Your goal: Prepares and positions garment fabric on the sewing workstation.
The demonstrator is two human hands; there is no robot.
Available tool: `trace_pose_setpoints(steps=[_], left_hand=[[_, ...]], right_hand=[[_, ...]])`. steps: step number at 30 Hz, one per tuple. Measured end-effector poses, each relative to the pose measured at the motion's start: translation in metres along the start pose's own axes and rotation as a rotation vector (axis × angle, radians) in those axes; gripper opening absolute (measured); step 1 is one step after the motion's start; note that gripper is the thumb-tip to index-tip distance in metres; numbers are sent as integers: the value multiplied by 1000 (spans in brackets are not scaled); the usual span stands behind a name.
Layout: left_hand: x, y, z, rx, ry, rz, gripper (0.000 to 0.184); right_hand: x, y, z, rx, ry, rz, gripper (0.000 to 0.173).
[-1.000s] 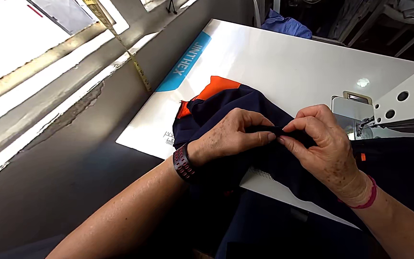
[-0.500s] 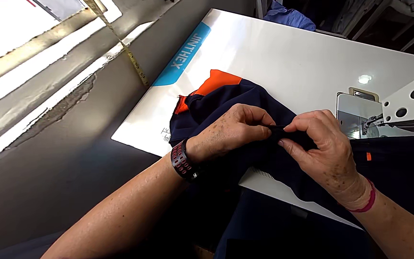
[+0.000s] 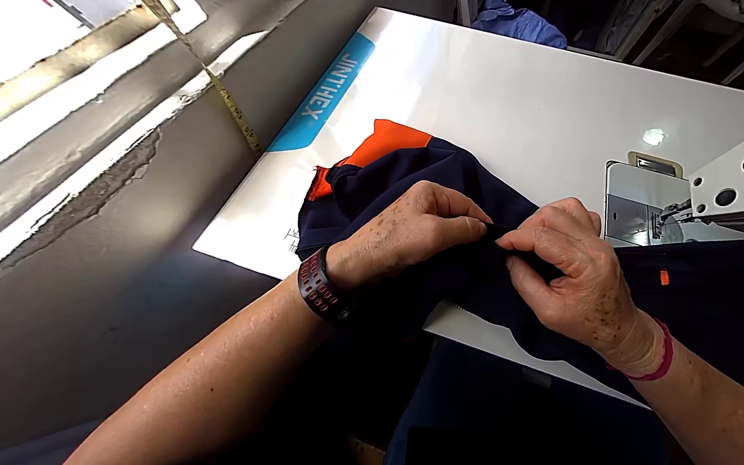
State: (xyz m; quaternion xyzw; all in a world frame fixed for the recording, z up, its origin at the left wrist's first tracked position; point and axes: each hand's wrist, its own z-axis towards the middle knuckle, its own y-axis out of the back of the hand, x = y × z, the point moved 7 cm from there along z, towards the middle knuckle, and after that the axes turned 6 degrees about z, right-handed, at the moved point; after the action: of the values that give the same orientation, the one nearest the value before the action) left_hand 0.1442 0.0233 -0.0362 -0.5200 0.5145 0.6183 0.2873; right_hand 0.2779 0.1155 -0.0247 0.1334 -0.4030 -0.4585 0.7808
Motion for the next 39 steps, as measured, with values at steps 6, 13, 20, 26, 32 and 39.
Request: trace_pose_setpoints(steps=[6,13,20,26,32,39], left_hand=[[1,-3,2,-6,-45,-12,17],[8,-5,6,52,11,-207,18],[4,-5,5,158,-54,-159,16],[-8,-5,0,97,-245,38,15],[-19,3,-1,-262,-574,551,9],[-11,-1,1,-347,-568,694,13]], right_hand=[[1,-2,0,-48,-18,-18,12],[17,2,-15,-137,338,-219,8],[13,1,-16,-151,351,-231,7],[15,3,-20,-152,399,-253,9],[24,2,-23,-111,439,-253,8],[25,3,-23,-110,430,-256,7]])
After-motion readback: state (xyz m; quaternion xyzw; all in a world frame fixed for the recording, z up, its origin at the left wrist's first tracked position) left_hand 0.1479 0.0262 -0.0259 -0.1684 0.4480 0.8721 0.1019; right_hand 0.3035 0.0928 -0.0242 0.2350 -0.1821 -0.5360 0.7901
